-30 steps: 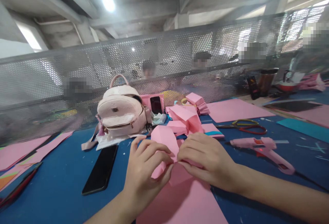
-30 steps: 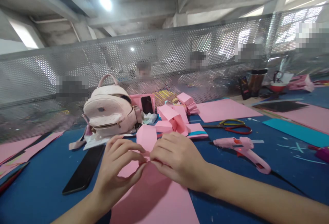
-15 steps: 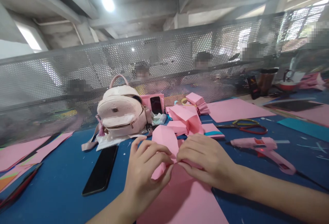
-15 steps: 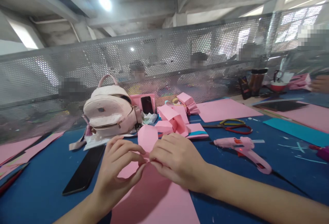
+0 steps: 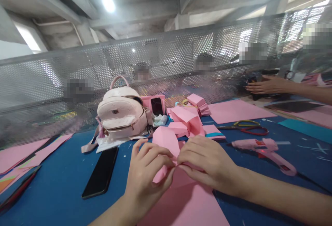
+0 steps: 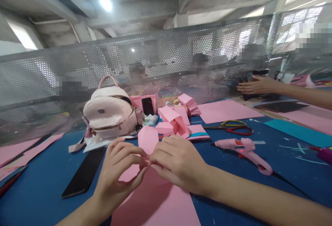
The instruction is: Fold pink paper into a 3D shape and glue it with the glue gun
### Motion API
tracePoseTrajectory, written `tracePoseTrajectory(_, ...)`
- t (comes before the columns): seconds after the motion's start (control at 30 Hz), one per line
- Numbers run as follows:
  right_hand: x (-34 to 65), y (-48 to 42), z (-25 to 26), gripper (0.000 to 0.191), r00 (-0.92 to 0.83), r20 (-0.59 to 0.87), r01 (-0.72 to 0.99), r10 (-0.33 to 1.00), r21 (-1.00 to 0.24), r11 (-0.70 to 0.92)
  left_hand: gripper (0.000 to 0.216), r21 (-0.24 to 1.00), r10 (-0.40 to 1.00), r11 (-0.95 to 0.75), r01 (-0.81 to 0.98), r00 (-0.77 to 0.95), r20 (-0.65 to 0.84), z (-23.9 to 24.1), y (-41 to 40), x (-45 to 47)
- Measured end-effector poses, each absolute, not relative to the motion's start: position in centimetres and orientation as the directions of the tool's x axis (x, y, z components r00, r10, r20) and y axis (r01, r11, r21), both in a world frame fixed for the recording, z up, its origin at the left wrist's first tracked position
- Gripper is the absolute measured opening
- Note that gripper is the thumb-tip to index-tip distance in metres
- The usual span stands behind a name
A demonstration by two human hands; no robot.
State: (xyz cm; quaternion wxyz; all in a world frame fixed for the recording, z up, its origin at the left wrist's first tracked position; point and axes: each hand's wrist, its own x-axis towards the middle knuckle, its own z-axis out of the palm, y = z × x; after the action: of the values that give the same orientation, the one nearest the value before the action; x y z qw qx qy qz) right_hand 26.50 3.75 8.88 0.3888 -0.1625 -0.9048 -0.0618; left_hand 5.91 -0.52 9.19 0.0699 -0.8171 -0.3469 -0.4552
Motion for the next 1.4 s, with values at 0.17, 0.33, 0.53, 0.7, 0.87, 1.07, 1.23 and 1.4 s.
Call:
tracePoseTrajectory(0.17, 26.58, 3.93, 8.83, 0.017, -0.651, 0.719, 0.328, 0.243, -0.022, 0.945, 0.017, 0.201, 0.508, -0.743, 0.638, 0.343, 0.79, 9.03, -0.4, 5.85)
tracePoseTrajectory(0.33, 26.66, 4.07, 8.68, 0.015, -0.656, 0.714, 0.309, 0.246, -0.042, 0.95, 0.016, 0.189, 0.507, -0.739, 0.646, 0.349, 0.788, 9.04, -0.36, 5.84)
tracePoseTrajectory(0.53, 26.67, 3.91, 8.81, 0.015, -0.654, 0.717, 0.314, 0.24, -0.031, 0.949, 0.016, 0.196, 0.504, -0.742, 0.641, 0.341, 0.794, 9.11, -0.39, 5.89)
tracePoseTrajectory(0.7, 26.66, 3.9, 8.77, 0.013, -0.649, 0.719, 0.315, 0.248, -0.043, 0.948, 0.017, 0.202, 0.506, -0.748, 0.632, 0.347, 0.79, 9.04, -0.4, 5.82)
tracePoseTrajectory(0.87, 26.61, 3.91, 8.82, 0.013, -0.652, 0.722, 0.308, 0.232, -0.028, 0.951, 0.015, 0.207, 0.51, -0.749, 0.63, 0.347, 0.787, 9.07, -0.48, 5.77)
tracePoseTrajectory(1.07, 26.59, 3.96, 8.88, 0.013, -0.65, 0.723, 0.303, 0.235, -0.038, 0.952, 0.014, 0.206, 0.507, -0.753, 0.625, 0.352, 0.787, 9.06, -0.51, 5.79)
tracePoseTrajectory(1.23, 26.69, 4.02, 8.73, 0.009, -0.654, 0.722, 0.295, 0.226, -0.032, 0.955, 0.015, 0.198, 0.489, -0.757, 0.623, 0.339, 0.804, 8.91, -0.44, 5.82)
tracePoseTrajectory(1.4, 26.73, 4.0, 8.74, 0.009, -0.654, 0.719, 0.302, 0.234, -0.036, 0.953, 0.015, 0.204, 0.493, -0.758, 0.619, 0.339, 0.801, 8.93, -0.48, 5.77)
